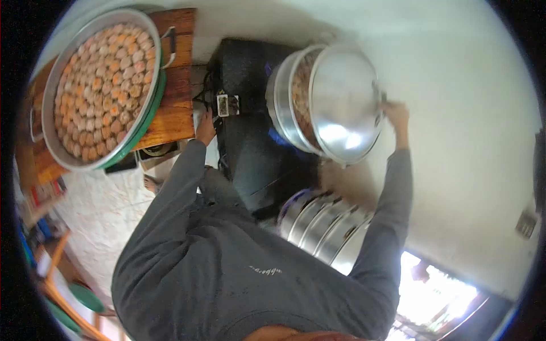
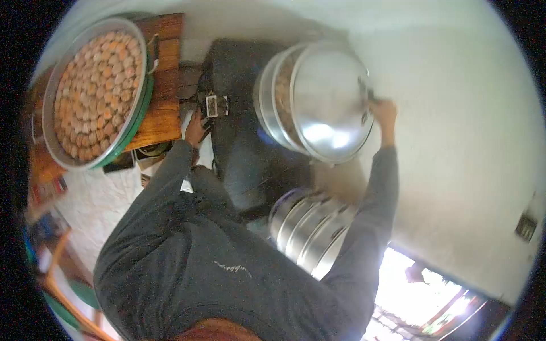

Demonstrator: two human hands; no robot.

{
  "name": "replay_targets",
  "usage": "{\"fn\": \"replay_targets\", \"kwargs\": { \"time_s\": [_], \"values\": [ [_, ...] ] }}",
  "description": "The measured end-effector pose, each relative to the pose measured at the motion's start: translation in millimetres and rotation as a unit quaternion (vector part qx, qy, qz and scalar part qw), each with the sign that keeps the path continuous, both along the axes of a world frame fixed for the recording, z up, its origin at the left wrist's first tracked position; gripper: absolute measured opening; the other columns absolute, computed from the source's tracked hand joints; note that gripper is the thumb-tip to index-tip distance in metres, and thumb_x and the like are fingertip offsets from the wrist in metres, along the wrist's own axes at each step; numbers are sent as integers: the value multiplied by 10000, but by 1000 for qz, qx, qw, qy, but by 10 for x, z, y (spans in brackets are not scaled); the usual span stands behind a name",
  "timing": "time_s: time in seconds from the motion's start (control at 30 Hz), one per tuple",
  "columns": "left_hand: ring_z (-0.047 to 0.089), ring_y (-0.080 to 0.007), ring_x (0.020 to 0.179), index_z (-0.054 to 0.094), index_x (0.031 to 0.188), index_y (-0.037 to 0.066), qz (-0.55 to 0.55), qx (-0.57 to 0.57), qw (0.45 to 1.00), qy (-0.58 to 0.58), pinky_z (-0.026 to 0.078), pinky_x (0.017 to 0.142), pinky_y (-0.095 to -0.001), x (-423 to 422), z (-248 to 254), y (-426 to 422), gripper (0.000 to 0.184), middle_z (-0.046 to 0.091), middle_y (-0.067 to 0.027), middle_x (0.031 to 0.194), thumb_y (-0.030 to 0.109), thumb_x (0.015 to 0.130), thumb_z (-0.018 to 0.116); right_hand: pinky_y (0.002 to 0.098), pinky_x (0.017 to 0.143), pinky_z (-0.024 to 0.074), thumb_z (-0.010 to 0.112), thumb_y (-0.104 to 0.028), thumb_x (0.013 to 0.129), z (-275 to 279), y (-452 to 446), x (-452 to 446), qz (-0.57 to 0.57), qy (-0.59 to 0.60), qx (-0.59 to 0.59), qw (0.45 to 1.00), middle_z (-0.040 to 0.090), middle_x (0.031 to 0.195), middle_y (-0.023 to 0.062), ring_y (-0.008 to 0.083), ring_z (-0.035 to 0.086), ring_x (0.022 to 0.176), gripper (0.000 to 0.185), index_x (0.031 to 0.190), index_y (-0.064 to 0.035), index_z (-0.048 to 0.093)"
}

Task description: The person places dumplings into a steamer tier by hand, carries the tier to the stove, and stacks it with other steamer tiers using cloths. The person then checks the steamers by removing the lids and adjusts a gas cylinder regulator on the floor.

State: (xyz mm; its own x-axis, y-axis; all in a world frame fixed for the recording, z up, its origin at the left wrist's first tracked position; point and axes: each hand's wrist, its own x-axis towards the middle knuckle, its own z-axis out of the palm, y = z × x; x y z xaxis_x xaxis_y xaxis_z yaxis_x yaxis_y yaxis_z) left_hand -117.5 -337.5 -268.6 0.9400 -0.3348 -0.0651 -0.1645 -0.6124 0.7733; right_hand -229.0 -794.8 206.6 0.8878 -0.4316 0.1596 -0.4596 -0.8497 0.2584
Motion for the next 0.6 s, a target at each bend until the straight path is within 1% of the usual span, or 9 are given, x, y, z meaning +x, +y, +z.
{"fn": "replay_targets", "kwargs": {
  "time_s": [0.07,0.13,0.17,0.27,0.37,0.43,0.53,0.57,0.6],
  "values": [
    [391,-364,1255,229,1432,56,39,28,999,-4,436,957,-395,88,-88,-55,698,332,-220,1410,-39,805,522,364,598,483,645,-470,735,-170,180,96,36,-38,59,997,670,687,113,236,655,640,409,861,-89,727],
    [512,-358,1139,280,1423,90,63,58,994,-68,485,876,-396,103,-163,-81,674,432,-210,1335,-40,808,521,350,612,494,675,-433,722,-250,330,233,-5,6,62,998,680,702,118,224,662,643,399,889,-75,727],
    [512,-358,1139,280,1423,90,70,55,994,-65,485,876,-396,131,-157,-69,674,432,-210,1335,-40,808,521,350,612,494,675,-433,722,-298,372,270,2,9,58,998,680,702,118,224,662,643,399,889,-75,727],
    [504,-356,1147,300,1393,15,18,93,996,-3,488,895,-384,190,179,21,662,399,-238,1349,-66,791,564,327,584,481,715,-369,705,-491,302,398,23,-2,92,996,680,680,102,205,653,615,364,911,-69,728],
    [527,-336,1116,394,1320,-19,12,147,989,-15,515,845,-361,324,67,-14,568,432,-236,1317,-78,783,568,325,579,478,718,-357,704,-671,231,420,7,-23,118,993,679,680,104,195,649,606,363,921,-66,725],
    [610,-334,908,561,1066,-27,56,146,973,-173,512,755,-412,382,-83,-51,241,576,-194,993,35,846,482,325,581,479,722,-357,701,-698,242,414,14,-39,107,993,680,678,99,186,647,602,359,918,-71,727],
    [611,-313,823,574,1011,-9,100,177,944,-261,516,677,-394,413,-227,-96,201,569,-170,900,38,834,492,337,588,479,714,-372,706,-736,252,361,-1,-41,97,994,681,690,105,201,649,609,360,913,-78,727],
    [611,-313,823,574,1011,-9,104,180,942,-262,516,677,-394,436,-262,-95,201,569,-170,900,38,834,492,349,592,478,703,-388,713,-742,268,372,-19,-30,93,995,682,702,116,225,653,618,366,911,-81,725],
    [611,-323,845,545,1069,-37,82,166,964,-190,530,685,-394,435,-228,-123,236,545,-207,1002,23,847,492,349,592,478,703,-388,713,-749,283,367,-13,-30,95,995,682,702,116,225,653,618,366,911,-81,725]
  ]
}}
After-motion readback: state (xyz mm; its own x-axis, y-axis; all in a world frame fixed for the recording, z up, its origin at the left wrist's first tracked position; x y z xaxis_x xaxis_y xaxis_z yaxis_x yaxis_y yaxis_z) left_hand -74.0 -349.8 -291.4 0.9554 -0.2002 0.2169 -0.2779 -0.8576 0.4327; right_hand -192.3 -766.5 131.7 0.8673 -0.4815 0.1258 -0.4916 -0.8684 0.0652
